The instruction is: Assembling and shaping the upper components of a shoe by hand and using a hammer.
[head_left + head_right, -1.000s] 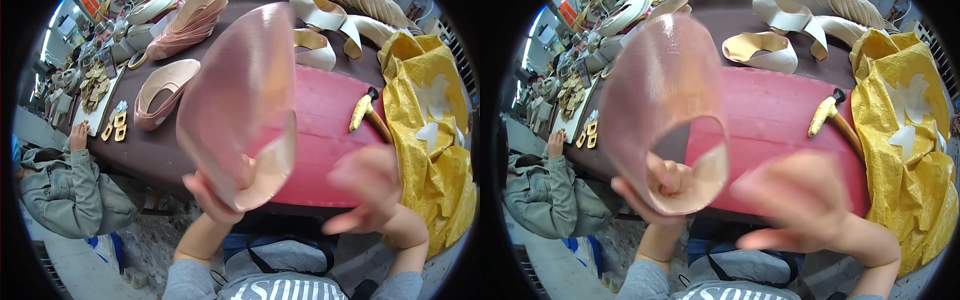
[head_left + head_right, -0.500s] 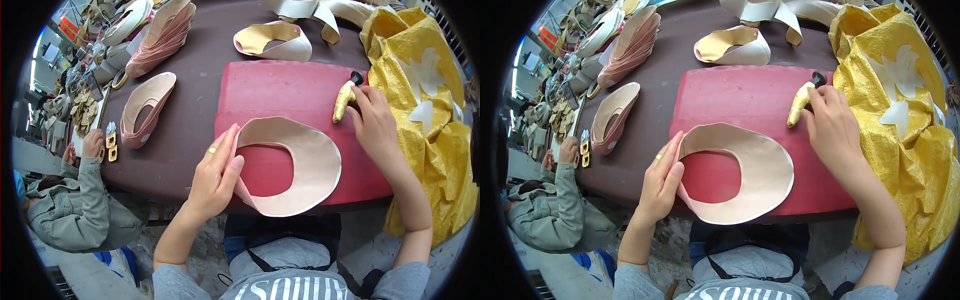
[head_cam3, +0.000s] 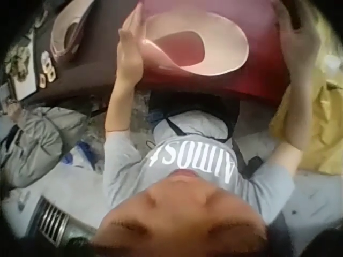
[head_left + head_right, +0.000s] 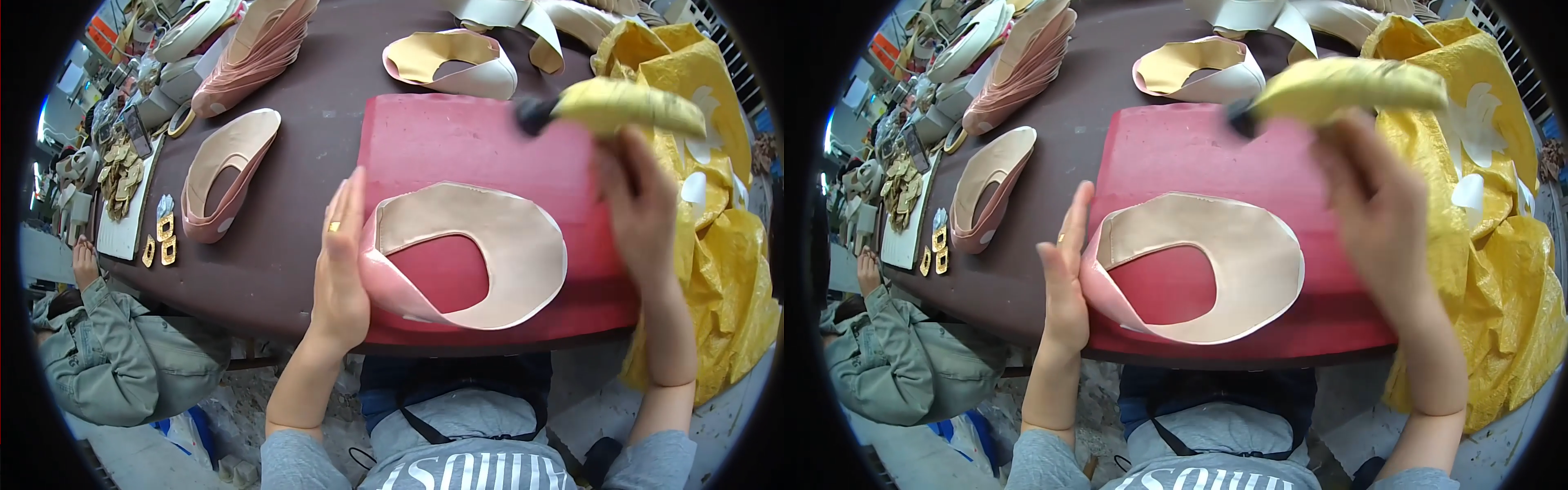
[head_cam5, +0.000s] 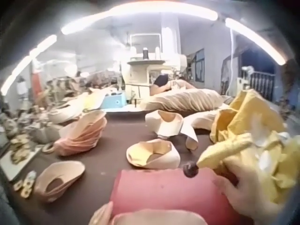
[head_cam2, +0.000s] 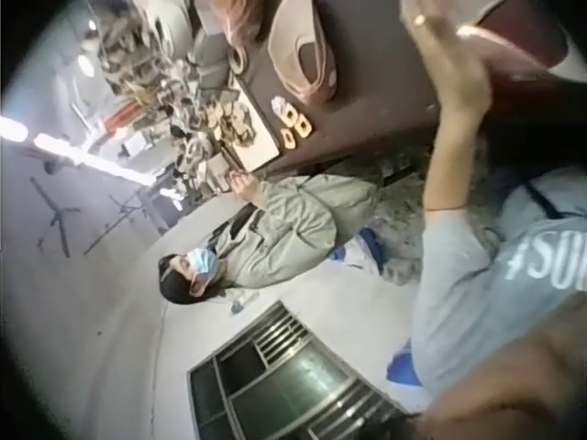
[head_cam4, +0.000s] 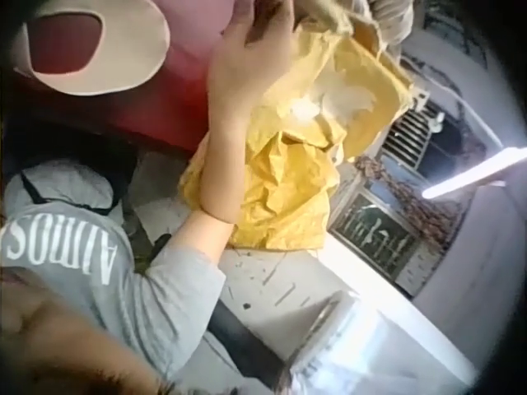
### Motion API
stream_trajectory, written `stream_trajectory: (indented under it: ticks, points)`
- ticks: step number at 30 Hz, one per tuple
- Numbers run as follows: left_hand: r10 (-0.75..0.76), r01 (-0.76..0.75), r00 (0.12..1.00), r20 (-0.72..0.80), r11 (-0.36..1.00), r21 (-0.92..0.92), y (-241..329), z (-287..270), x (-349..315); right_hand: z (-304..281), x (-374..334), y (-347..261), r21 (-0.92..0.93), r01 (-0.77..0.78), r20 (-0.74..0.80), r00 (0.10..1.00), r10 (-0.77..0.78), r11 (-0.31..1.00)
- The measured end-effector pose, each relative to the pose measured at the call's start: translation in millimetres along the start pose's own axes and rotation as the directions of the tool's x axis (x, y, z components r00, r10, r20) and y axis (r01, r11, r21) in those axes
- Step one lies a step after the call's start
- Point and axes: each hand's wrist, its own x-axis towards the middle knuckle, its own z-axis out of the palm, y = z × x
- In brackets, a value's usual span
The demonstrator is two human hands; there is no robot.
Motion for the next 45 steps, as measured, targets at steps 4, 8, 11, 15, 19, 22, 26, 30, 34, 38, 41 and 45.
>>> stream_trajectory:
  ticks: [4, 8, 11, 15, 19, 22, 26, 30, 34, 38, 41, 45]
  points:
    - [0.012, -0.038, 0.997, -0.079, 0.939, -0.343, -0.5, 6.8, 3.0, 25.7, -6.6, -38.6, 0.014, 0.391, 0.360, 0.857, -0.369, 0.920]
    - [-0.006, -0.038, 0.996, -0.089, 0.877, -0.480, -9.2, 4.8, 5.0, 50.7, -5.4, -43.2, 0.004, 0.473, 0.243, 0.854, -0.460, 0.881]
    - [-0.004, -0.009, 1.000, -0.029, 0.900, -0.436, -3.5, 2.9, 9.9, 65.3, -10.0, -37.8, 0.006, 0.521, 0.285, 0.817, -0.501, 0.854]
    - [-0.004, -0.009, 1.000, -0.027, 0.885, -0.466, -0.3, 0.2, 7.8, 69.2, -11.7, -37.9, -0.012, 0.485, 0.292, 0.838, -0.461, 0.874]
    - [0.015, -0.024, 1.000, -0.023, 0.900, -0.436, -3.4, 0.6, 7.1, 61.7, -13.4, -34.1, -0.048, 0.442, 0.293, 0.864, -0.410, 0.896]
    - [0.041, -0.045, 0.999, -0.020, 0.930, -0.366, -4.4, 2.6, 6.4, 51.6, -15.6, -29.1, -0.072, 0.407, 0.289, 0.882, -0.372, 0.911]
    - [0.066, -0.068, 0.998, -0.019, 0.961, -0.268, -3.5, 7.7, 1.9, 36.0, -19.9, -22.3, -0.096, 0.363, 0.289, 0.901, -0.323, 0.927]
    - [0.102, -0.101, 0.995, -0.005, 0.982, -0.159, -5.8, 8.1, -2.0, 25.0, -26.8, -21.3, -0.076, 0.299, 0.061, 0.954, -0.294, 0.951]
    - [0.359, -0.353, 0.930, -0.082, 0.932, 0.076, -3.6, 10.8, -6.7, 7.8, -28.5, -14.6, -0.137, 0.271, 0.045, 0.963, -0.267, 0.953]
    - [0.624, -0.587, 0.775, 0.097, 0.654, 0.478, 23.2, 2.0, -28.6, 0.4, -35.0, -9.5, -0.202, 0.232, 0.134, 0.969, -0.207, 0.952]
    - [0.636, -0.679, 0.724, 0.266, 0.594, 0.431, 12.9, 6.2, -29.5, -1.0, -47.5, -8.0, -0.202, 0.142, 0.220, 0.971, -0.096, 0.969]
    - [0.741, -0.701, 0.652, 0.161, 0.508, 0.500, 4.2, 21.9, -46.5, -15.0, -64.9, -26.7, -0.194, 0.210, 0.164, 0.970, -0.179, 0.958]
